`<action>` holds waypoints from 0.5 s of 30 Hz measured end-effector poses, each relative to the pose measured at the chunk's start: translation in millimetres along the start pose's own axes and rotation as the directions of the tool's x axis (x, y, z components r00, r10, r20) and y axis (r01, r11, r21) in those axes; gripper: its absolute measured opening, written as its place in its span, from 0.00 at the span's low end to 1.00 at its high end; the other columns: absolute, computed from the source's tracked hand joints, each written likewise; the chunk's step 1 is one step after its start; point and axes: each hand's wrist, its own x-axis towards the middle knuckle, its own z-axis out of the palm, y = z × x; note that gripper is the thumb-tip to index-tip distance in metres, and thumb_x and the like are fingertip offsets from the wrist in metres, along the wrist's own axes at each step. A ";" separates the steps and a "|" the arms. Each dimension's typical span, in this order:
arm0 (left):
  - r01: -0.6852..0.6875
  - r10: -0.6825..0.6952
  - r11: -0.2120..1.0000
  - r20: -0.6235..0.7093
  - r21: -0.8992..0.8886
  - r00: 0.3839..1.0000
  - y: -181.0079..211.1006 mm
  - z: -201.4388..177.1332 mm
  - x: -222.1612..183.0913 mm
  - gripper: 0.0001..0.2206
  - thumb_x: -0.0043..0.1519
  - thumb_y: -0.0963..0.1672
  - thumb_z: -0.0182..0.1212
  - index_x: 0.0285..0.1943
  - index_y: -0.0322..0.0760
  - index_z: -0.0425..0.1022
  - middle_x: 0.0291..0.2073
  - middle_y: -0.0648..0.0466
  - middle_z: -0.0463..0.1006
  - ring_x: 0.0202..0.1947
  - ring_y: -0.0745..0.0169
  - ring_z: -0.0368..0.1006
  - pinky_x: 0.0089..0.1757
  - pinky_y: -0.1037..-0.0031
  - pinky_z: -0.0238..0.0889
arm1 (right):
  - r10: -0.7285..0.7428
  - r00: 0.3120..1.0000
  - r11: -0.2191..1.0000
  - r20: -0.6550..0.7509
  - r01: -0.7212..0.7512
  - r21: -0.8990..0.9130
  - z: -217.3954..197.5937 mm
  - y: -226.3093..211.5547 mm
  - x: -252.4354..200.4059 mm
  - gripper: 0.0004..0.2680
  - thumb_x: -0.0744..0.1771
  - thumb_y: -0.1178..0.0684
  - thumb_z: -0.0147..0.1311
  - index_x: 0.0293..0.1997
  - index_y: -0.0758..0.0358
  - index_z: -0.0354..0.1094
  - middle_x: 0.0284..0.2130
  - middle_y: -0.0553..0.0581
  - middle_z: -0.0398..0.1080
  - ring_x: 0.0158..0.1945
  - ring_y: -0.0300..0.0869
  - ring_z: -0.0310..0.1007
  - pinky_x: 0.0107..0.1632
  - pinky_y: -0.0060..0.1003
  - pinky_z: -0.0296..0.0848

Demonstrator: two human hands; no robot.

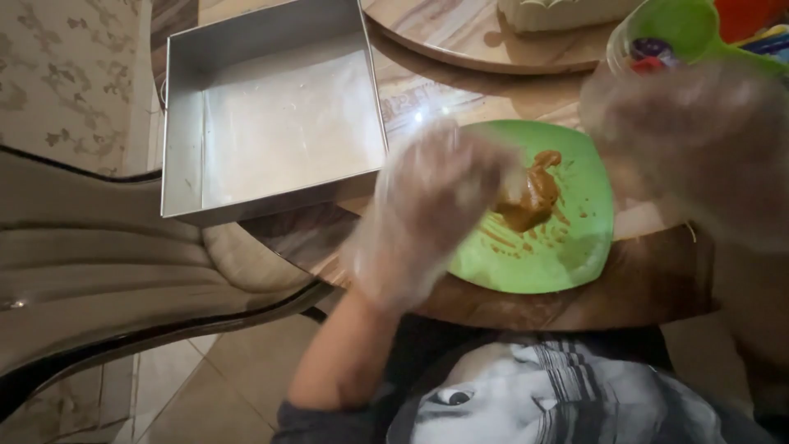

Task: The person mixes and shapes a paste by hand while wearing gloves on a plate.

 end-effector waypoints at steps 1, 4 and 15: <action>0.002 -0.002 1.000 0.000 0.000 1.000 -18.2 25.5 8.4 0.07 0.72 0.37 0.54 0.41 0.27 0.75 0.26 0.50 0.75 0.19 0.68 0.63 0.19 0.82 0.62 | 0.001 1.000 1.000 -0.001 -0.001 0.001 -31.5 -27.6 -16.0 0.03 0.68 0.52 0.49 0.36 0.47 0.67 0.21 0.44 0.64 0.18 0.35 0.61 0.20 0.36 0.64; 0.303 -0.311 0.949 0.096 0.083 0.946 -60.7 87.1 29.3 0.05 0.64 0.45 0.60 0.42 0.52 0.83 0.32 0.58 0.83 0.27 0.70 0.73 0.22 0.84 0.63 | -0.249 0.888 -0.036 0.387 0.391 -0.920 -51.9 -60.3 -15.7 0.18 0.50 0.65 0.67 0.37 0.57 0.68 0.19 0.45 0.65 0.17 0.26 0.65 0.18 0.20 0.64; 0.744 -0.837 0.513 0.443 0.427 0.322 -106.5 153.0 8.3 0.09 0.59 0.47 0.58 0.36 0.42 0.81 0.26 0.53 0.81 0.39 0.41 0.83 0.45 0.47 0.75 | -0.583 0.647 0.144 0.490 0.677 -0.722 -11.0 1.1 71.6 0.14 0.74 0.38 0.44 0.52 0.52 0.73 0.46 0.49 0.72 0.54 0.41 0.70 0.60 0.35 0.72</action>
